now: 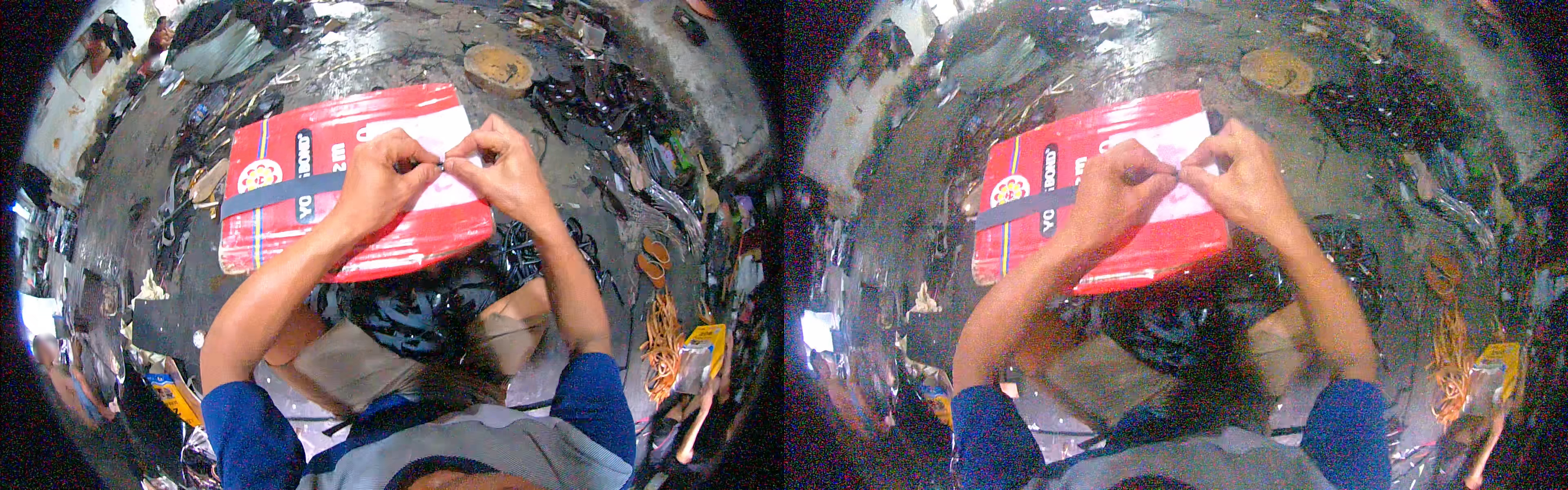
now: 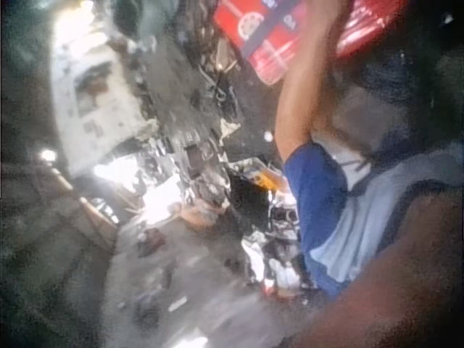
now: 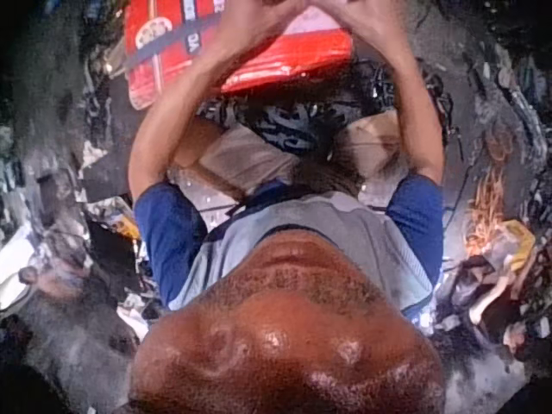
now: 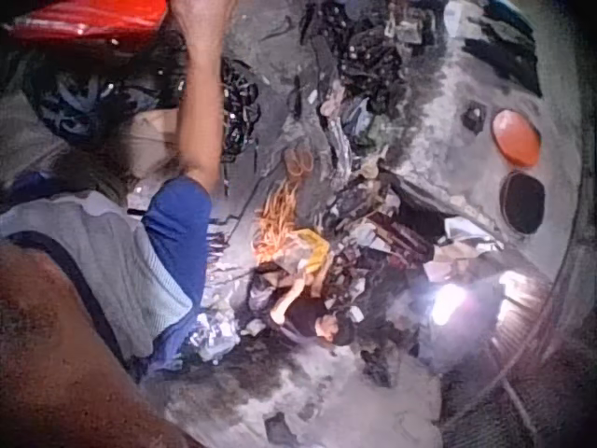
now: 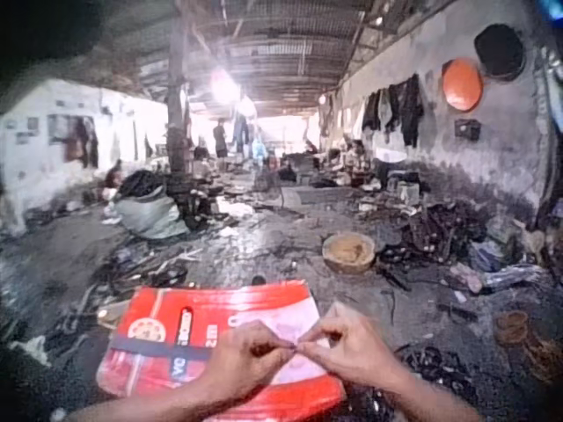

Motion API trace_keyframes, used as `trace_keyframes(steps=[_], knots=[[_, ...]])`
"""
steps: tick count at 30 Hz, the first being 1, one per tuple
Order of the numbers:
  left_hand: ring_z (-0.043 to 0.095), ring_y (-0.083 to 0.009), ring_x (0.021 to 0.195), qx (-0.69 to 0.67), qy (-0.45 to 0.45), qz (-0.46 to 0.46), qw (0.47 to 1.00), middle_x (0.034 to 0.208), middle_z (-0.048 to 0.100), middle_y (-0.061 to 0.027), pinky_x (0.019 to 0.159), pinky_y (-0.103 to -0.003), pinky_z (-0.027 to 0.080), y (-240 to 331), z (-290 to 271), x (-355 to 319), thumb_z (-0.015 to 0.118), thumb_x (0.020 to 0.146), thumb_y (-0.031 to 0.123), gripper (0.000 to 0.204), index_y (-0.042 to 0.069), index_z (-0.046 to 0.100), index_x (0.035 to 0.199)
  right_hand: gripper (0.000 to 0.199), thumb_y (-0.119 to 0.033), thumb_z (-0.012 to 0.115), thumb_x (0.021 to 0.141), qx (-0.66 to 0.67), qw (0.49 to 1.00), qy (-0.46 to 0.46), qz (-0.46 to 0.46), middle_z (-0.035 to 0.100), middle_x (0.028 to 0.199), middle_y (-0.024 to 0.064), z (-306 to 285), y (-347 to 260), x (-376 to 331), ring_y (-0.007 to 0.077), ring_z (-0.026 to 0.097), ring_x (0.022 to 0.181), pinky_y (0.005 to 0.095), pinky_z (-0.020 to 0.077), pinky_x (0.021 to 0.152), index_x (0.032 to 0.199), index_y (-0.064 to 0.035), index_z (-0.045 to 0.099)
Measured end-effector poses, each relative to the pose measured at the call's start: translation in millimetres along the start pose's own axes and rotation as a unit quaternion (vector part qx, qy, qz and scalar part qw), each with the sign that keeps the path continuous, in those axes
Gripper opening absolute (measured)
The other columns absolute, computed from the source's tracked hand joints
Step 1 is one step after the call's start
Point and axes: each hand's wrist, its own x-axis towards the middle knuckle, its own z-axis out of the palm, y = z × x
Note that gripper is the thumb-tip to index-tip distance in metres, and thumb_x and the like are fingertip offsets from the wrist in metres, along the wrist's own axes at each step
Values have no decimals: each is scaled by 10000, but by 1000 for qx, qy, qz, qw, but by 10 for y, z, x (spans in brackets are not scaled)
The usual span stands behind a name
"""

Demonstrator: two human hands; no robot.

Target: The person sits on the floor and repeatedly ties black straps around a red rectangular package. They pull the straps tight, fold the ends, and secure them by hand. The person continues this repetitive tying process throughout the clip.

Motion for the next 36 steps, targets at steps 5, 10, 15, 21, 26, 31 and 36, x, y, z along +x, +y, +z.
trace_keyframes(steps=[5, 10, 15, 21, 26, 31, 36], knots=[[652, -220, 719, 7, 19, -24, 999, 774, 658, -110, 667, -356, 511, -10, 33, 30, 745, 823, 117, 85, 34, 759, 813, 123, -135, 796, 735, 190, 968, -15, 163, 501, 686, -43, 130, 41, -6, 98, 418, 631, 304, 333, 560, 845, -105, 751], [643, -227, 663, 50, -13, 95, 994, 761, 648, -115, 604, -368, 501, -29, 6, 78, 728, 804, 98, 73, 29, 751, 803, 113, -106, 737, 744, 145, 979, 17, 144, 473, 640, -64, 224, 89, 4, 58, 385, 599, 280, 273, 522, 856, -95, 734], [644, -227, 643, 55, -29, 107, 992, 734, 637, -112, 595, -364, 507, 68, 10, 162, 722, 806, 91, 82, 12, 736, 790, 218, -233, 761, 875, 328, 915, 85, 217, 549, 663, 11, 229, 47, -97, 67, 474, 645, 282, 391, 564, 836, -57, 639], [627, -189, 604, 28, 0, 131, 991, 718, 626, -88, 572, -325, 500, 152, 228, 296, 741, 799, 60, 81, -5, 712, 763, 278, -277, 658, 988, 262, 947, 60, 178, 585, 717, 4, 206, 144, -166, 61, 509, 690, 235, 405, 641, 793, -86, 609], [633, -136, 634, -38, 4, 90, 995, 738, 653, -73, 578, -293, 496, 71, 274, 261, 745, 797, 43, 66, -10, 717, 770, 231, -259, 640, 1010, 573, 756, 8, 317, 446, 629, -92, 166, 137, -241, 14, 309, 450, 218, 222, 386, 819, -159, 555], [646, -155, 715, -73, -10, 78, 994, 778, 679, -80, 639, -305, 504, 48, 337, 303, 746, 809, 30, 61, 6, 715, 761, 242, -328, 654, 1004, 608, 709, 42, 355, 440, 627, -109, 498, 483, -542, 9, 309, 424, 202, 202, 360, 838, -197, 536], [648, -133, 740, -87, -18, 47, 995, 785, 684, -69, 646, -287, 509, 115, 307, 284, 751, 811, 45, 54, 10, 729, 777, 236, -345, 662, 997, 564, 721, 80, 395, 491, 654, -97, 1059, 1069, -1047, 31, 373, 469, 227, 264, 399, 847, -197, 556]])
